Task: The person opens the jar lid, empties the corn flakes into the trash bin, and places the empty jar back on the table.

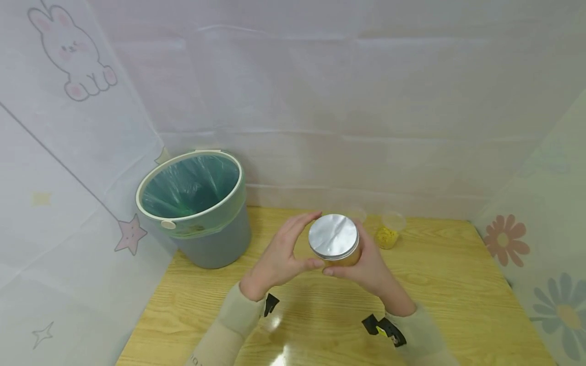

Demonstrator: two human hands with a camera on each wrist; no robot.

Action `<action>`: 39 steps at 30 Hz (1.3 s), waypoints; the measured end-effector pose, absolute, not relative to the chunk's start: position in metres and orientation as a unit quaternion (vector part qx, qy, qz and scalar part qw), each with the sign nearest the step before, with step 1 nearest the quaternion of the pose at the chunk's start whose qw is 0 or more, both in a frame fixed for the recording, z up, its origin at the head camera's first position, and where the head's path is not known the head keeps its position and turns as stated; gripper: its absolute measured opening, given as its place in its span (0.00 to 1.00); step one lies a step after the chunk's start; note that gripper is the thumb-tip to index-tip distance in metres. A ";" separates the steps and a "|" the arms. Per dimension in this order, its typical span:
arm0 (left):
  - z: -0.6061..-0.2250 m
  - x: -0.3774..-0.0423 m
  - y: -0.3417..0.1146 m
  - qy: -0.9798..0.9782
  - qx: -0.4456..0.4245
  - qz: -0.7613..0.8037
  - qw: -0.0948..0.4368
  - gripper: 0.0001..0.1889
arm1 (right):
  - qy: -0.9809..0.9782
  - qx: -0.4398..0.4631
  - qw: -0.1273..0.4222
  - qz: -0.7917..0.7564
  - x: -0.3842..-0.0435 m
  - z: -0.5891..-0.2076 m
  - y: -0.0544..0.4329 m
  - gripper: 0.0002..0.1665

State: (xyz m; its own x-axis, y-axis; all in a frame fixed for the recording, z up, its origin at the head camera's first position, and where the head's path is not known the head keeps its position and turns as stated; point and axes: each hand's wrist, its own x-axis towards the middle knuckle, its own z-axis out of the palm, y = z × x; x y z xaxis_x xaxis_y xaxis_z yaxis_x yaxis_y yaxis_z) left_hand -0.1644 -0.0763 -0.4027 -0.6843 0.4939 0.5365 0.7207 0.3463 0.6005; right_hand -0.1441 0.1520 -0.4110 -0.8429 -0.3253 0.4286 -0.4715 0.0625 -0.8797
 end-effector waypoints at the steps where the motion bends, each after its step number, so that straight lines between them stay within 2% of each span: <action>1: -0.402 -0.164 -0.076 -0.806 -0.378 -0.436 0.130 0.52 | -0.725 0.279 0.050 0.628 -0.143 -0.412 0.151 0.56; 6: -0.401 -0.164 -0.076 -0.778 -0.406 -0.465 0.120 0.49 | -0.714 0.309 0.022 0.628 -0.140 -0.417 0.144 0.58; 12: -0.401 -0.163 -0.073 -0.744 -0.437 -0.493 0.107 0.55 | -0.707 0.336 0.002 0.623 -0.139 -0.422 0.137 0.59; 26: -0.405 -0.160 -0.072 -0.718 -0.428 -0.546 0.064 0.49 | -0.710 0.354 0.013 0.608 -0.142 -0.431 0.130 0.51; 34: -0.412 -0.160 -0.071 -0.711 -0.415 -0.566 0.046 0.51 | -0.704 0.352 0.002 0.617 -0.144 -0.440 0.129 0.51; 39: -0.416 -0.160 -0.070 -0.703 -0.409 -0.581 0.041 0.47 | -0.705 0.344 0.007 0.620 -0.145 -0.443 0.126 0.52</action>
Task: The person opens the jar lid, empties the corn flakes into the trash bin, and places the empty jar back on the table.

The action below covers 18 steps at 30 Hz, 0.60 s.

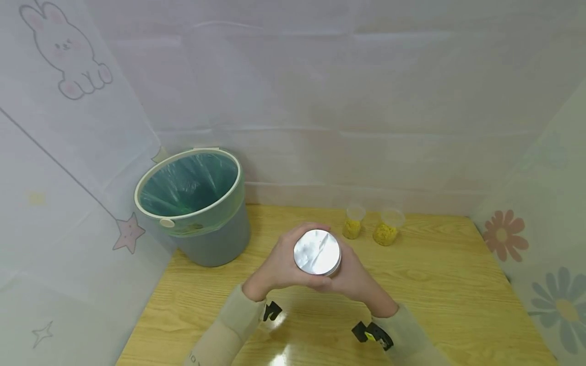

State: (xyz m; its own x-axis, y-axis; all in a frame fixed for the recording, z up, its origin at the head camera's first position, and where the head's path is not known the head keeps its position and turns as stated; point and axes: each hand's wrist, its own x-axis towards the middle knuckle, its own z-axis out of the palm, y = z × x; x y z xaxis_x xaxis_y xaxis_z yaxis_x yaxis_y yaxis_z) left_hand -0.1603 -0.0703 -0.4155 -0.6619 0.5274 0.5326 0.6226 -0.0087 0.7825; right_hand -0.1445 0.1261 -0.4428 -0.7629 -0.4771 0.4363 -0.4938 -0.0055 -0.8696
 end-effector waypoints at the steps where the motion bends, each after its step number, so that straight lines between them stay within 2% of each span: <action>1: -0.416 -0.160 -0.070 -0.701 -0.407 -0.585 0.040 0.46 | -0.707 0.342 0.007 0.620 -0.145 -0.443 0.125 0.52; 8: -0.415 -0.158 -0.069 -0.703 -0.393 -0.591 0.052 0.42 | -0.717 0.323 0.022 0.618 -0.144 -0.447 0.120 0.52; 15: -0.399 -0.148 -0.070 -0.701 -0.392 -0.593 0.057 0.40 | -0.714 0.320 0.047 0.621 -0.141 -0.450 0.116 0.51; 18: -0.405 -0.150 -0.068 -0.709 -0.378 -0.591 0.070 0.41 | -0.730 0.309 0.083 0.604 -0.140 -0.450 0.114 0.53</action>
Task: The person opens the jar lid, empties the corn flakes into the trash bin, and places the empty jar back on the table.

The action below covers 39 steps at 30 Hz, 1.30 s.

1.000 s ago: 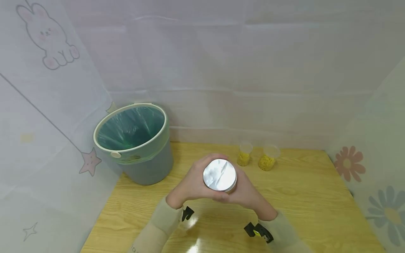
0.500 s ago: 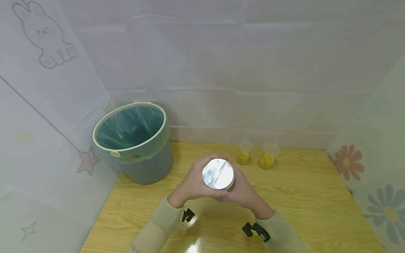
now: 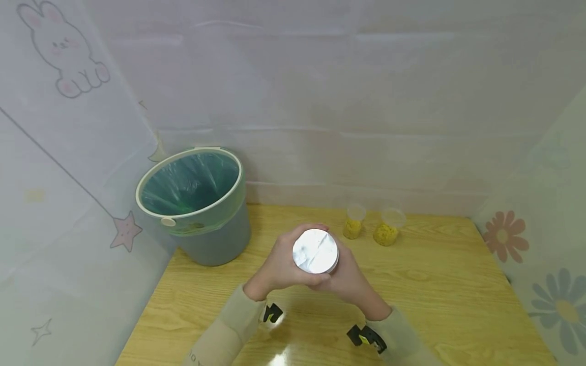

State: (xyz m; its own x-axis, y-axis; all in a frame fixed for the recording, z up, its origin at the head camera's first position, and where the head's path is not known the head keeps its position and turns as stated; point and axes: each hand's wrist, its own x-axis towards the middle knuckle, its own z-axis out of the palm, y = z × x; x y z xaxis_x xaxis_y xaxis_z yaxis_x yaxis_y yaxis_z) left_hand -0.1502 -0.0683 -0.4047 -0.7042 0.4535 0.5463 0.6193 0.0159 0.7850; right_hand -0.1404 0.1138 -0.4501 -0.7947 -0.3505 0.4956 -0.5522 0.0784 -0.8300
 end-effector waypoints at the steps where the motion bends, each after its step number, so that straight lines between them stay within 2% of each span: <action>1: -0.409 -0.152 -0.067 -0.714 -0.370 -0.589 0.076 0.42 | -0.738 0.301 0.100 0.595 -0.140 -0.450 0.113 0.54; 5: -0.421 -0.157 -0.064 -0.734 -0.332 -0.583 0.103 0.42 | -0.763 0.269 0.163 0.565 -0.142 -0.454 0.107 0.54; 9: -0.425 -0.158 -0.063 -0.741 -0.312 -0.583 0.116 0.41 | -0.765 0.259 0.177 0.562 -0.143 -0.457 0.104 0.53; 17: -0.419 -0.159 -0.070 -0.753 -0.332 -0.563 0.073 0.49 | -0.751 0.270 0.146 0.585 -0.143 -0.456 0.109 0.52; 22: -0.417 -0.160 -0.077 -0.749 -0.357 -0.556 0.049 0.46 | -0.754 0.253 0.134 0.591 -0.143 -0.456 0.111 0.48; 27: -0.415 -0.159 -0.078 -0.747 -0.362 -0.555 0.048 0.42 | -0.760 0.230 0.132 0.593 -0.141 -0.456 0.110 0.49; 32: -0.415 -0.155 -0.075 -0.755 -0.331 -0.563 0.059 0.42 | -0.758 0.230 0.135 0.595 -0.141 -0.456 0.110 0.48; 39: -0.417 -0.152 -0.070 -0.784 -0.279 -0.553 0.042 0.52 | -0.747 0.246 0.134 0.603 -0.142 -0.460 0.112 0.51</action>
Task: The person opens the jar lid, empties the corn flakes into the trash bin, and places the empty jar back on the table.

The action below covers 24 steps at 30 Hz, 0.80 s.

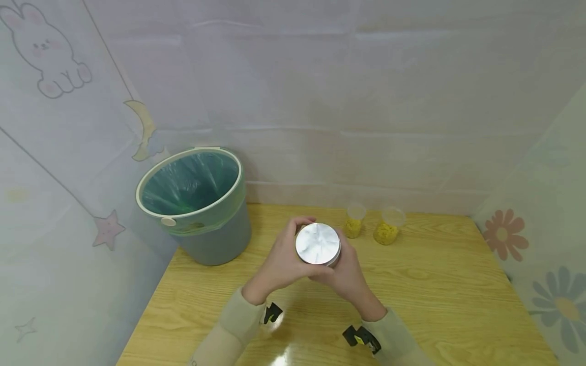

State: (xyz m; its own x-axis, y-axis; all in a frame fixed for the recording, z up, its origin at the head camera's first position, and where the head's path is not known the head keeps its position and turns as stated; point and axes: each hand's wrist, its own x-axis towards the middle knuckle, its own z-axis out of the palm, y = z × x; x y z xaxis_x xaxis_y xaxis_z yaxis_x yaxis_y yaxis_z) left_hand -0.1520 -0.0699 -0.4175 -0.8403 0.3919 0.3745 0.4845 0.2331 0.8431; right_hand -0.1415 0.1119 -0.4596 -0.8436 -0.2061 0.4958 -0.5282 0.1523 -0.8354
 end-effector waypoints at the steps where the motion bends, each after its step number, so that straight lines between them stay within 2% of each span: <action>1: -0.417 -0.152 -0.071 -0.788 -0.286 -0.543 0.041 0.53 | -0.745 0.249 0.135 0.603 -0.142 -0.460 0.112 0.51; 5: -0.417 -0.154 -0.075 -0.788 -0.332 -0.517 0.052 0.53 | -0.743 0.254 0.141 0.603 -0.142 -0.458 0.113 0.51; 10: -0.415 -0.155 -0.078 -0.770 -0.355 -0.528 0.051 0.46 | -0.745 0.246 0.145 0.602 -0.144 -0.458 0.115 0.49; 16: -0.409 -0.152 -0.080 -0.761 -0.357 -0.538 0.065 0.44 | -0.748 0.200 0.150 0.614 -0.145 -0.455 0.120 0.53; 24: -0.411 -0.151 -0.078 -0.773 -0.319 -0.544 0.070 0.39 | -0.741 0.189 0.140 0.629 -0.145 -0.456 0.120 0.49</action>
